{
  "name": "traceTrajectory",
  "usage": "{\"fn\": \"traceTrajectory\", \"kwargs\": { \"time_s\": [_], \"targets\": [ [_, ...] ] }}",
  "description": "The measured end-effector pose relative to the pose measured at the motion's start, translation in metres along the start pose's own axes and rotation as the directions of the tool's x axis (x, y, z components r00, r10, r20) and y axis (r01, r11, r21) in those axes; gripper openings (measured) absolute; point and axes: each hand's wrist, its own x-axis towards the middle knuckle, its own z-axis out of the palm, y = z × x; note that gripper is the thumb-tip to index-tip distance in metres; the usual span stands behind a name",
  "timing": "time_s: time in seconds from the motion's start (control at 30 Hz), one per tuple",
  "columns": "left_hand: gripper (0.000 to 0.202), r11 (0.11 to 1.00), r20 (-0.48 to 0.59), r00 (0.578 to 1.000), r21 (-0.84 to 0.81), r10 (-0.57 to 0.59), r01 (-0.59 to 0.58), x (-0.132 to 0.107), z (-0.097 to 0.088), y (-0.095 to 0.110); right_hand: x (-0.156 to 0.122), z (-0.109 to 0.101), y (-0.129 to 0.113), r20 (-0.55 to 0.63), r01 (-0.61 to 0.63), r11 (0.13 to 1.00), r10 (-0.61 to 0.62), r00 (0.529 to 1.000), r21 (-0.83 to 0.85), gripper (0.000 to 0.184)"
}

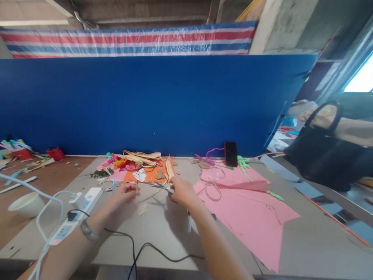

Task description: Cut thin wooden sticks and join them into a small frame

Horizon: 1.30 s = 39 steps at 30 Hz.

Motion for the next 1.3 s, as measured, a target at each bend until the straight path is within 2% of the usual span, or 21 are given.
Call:
{"fn": "traceTrajectory", "kwargs": {
  "time_s": [0.2,0.3,0.43,0.67,0.77,0.97,1.17,1.3],
  "targets": [
    [0.021,0.98,0.036,0.999,0.194,-0.04,0.032,-0.024,-0.011,-0.027,0.003,0.019,0.01,0.051,-0.008,1.0,0.009,0.999,-0.017,0.05],
    [0.019,0.973,0.029,0.999,0.232,-0.028,0.021,-0.029,-0.006,-0.034,0.003,0.026,0.015,0.084,0.034,0.999,-0.036,0.996,0.029,0.051],
    [0.015,0.959,0.045,0.999,0.282,-0.007,-0.006,-0.031,0.004,-0.037,-0.002,0.033,0.018,0.128,0.08,0.991,-0.094,0.987,0.107,0.067],
    [0.015,0.925,0.048,0.994,0.365,0.099,-0.11,-0.039,0.003,-0.041,-0.005,0.04,0.024,-0.002,0.069,0.991,-0.07,0.998,0.115,0.05],
    [0.016,0.903,0.057,0.991,0.408,0.121,-0.133,-0.039,-0.001,-0.047,-0.007,0.039,0.027,-0.047,0.041,0.997,-0.038,0.998,0.066,0.045],
    [0.015,0.859,0.084,0.987,0.486,0.139,-0.163,-0.036,-0.001,-0.048,-0.014,0.041,0.03,-0.079,0.016,0.998,-0.02,0.997,-0.061,0.025],
    [0.016,0.833,0.125,0.985,0.527,0.12,-0.168,-0.034,0.0,-0.047,-0.018,0.044,0.033,-0.089,-0.015,0.991,0.003,0.996,-0.132,0.024],
    [0.016,0.764,0.127,0.984,0.621,0.125,-0.177,-0.035,0.0,-0.048,-0.023,0.044,0.032,-0.098,0.001,0.99,-0.015,0.995,-0.139,0.028]
  ]
}}
